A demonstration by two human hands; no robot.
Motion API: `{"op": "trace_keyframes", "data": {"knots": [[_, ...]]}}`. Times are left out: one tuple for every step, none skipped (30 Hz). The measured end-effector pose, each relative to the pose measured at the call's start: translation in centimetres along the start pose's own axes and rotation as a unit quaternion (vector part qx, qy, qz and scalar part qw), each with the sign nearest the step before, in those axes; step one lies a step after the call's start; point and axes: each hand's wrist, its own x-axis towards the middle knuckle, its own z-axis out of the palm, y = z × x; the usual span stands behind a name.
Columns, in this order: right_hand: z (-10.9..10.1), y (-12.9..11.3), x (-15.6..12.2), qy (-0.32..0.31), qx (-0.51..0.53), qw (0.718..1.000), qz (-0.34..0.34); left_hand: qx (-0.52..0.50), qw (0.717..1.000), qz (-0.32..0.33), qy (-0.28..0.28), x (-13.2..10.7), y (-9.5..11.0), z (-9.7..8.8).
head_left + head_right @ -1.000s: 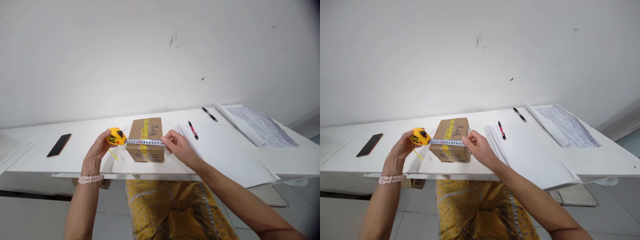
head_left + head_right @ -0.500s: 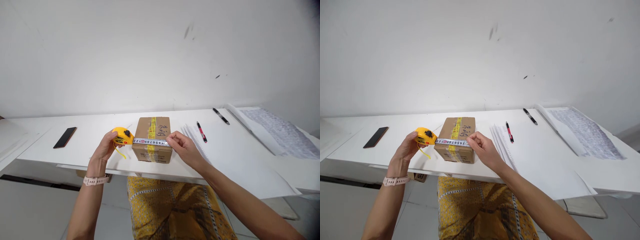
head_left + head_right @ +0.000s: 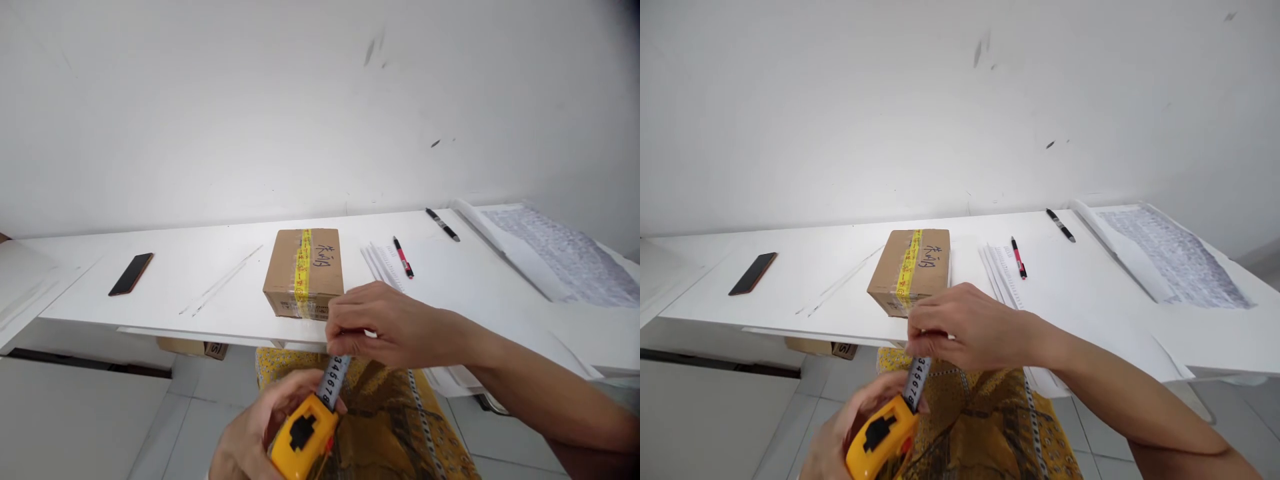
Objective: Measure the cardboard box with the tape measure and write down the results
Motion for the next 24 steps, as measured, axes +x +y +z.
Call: {"op": "trace_keyframes", "data": {"knots": [[0.1, 0.6, 0.2, 0.024, 0.015, 0.999, -0.023, -0.029, 0.999, 0.023, 0.03, -0.1, -0.7, -0.2], [0.2, 1.4, 0.4, 0.057, 0.021, 0.997, -0.047, -0.048, 0.995, 0.056, 0.061, -0.1, -1.1, -0.5], [0.3, 2.3, 0.5, 0.093, 0.012, 0.993, -0.065, -0.058, 0.989, 0.097, 0.098, -0.2, -1.2, -1.0], [0.4, 3.5, 0.6, 0.125, -0.017, 0.989, -0.073, -0.059, 0.978, 0.142, 0.139, -0.2, -1.1, -1.6], [0.6, 4.7, 0.6, 0.149, -0.061, 0.985, -0.067, -0.052, 0.966, 0.183, 0.177, -0.1, -0.7, -2.3], [0.9, 6.0, 0.5, 0.16, -0.116, 0.979, -0.052, -0.041, 0.951, 0.216, 0.217, 0.0, -0.3, -3.0], [1.2, 7.2, 0.5, 0.159, -0.169, 0.972, -0.036, -0.026, 0.937, 0.238, 0.254, 0.2, 0.2, -3.8], [1.5, 8.3, 0.4, 0.153, -0.213, 0.964, -0.025, -0.011, 0.926, 0.247, 0.284, 0.5, 0.6, -4.5], [1.9, 9.4, 0.3, 0.149, -0.249, 0.957, -0.022, -0.001, 0.921, 0.244, 0.303, 0.9, 0.9, -5.1], [2.3, 10.2, 0.3, 0.149, -0.274, 0.95, -0.025, 0.002, 0.921, 0.233, 0.312, 1.3, 1.0, -5.6], [2.6, 10.8, 0.3, 0.155, -0.291, 0.943, -0.033, -0.002, 0.925, 0.219, 0.312, 1.7, 1.0, -6.0], [2.8, 11.2, 0.3, 0.165, -0.303, 0.938, -0.042, -0.007, 0.93, 0.203, 0.307, 2.1, 0.9, -6.3], [3.0, 11.4, 0.4, 0.177, -0.311, 0.932, -0.05, -0.011, 0.935, 0.188, 0.299, 2.4, 0.7, -6.5], [3.0, 11.5, 0.4, 0.187, -0.315, 0.929, -0.056, -0.014, 0.941, 0.177, 0.289, 2.7, 0.5, -6.7], [3.0, 11.4, 0.5, 0.195, -0.317, 0.926, -0.06, -0.015, 0.945, 0.171, 0.279, 2.9, 0.3, -6.8], [2.9, 11.4, 0.6, 0.201, -0.317, 0.925, -0.061, -0.014, 0.948, 0.167, 0.269, 3.0, 0.2, -7.0], [2.7, 11.2, 0.8, 0.202, -0.315, 0.925, -0.058, -0.012, 0.951, 0.165, 0.26, 3.1, 0.3, -7.1], [2.4, 11.1, 1.0, 0.202, -0.313, 0.926, -0.053, -0.011, 0.954, 0.163, 0.251, 3.1, 0.4, -7.1], [2.0, 11.1, 1.3, 0.201, -0.31, 0.928, -0.047, -0.011, 0.956, 0.162, 0.246, 3.1, 0.8, -7.1], [1.5, 11.0, 1.7, 0.202, -0.305, 0.93, -0.039, -0.01, 0.956, 0.164, 0.244, 3.1, 1.3, -7.1], [0.9, 11.1, 2.2, 0.206, -0.298, 0.932, -0.03, -0.009, 0.955, 0.171, 0.244, 3.1, 1.9, -7.0], [0.3, 11.2, 2.8, 0.213, -0.287, 0.934, -0.02, -0.005, 0.951, 0.184, 0.246, 3.1, 2.6, -6.7], [-0.4, 11.3, 3.4, 0.221, -0.273, 0.936, -0.01, -0.002, 0.947, 0.204, 0.249, 3.2, 3.5, -6.4], [-1.1, 11.4, 4.0, 0.231, -0.256, 0.938, 0.0, 0.001, 0.943, 0.223, 0.248, 3.5, 4.4, -5.9]]}}
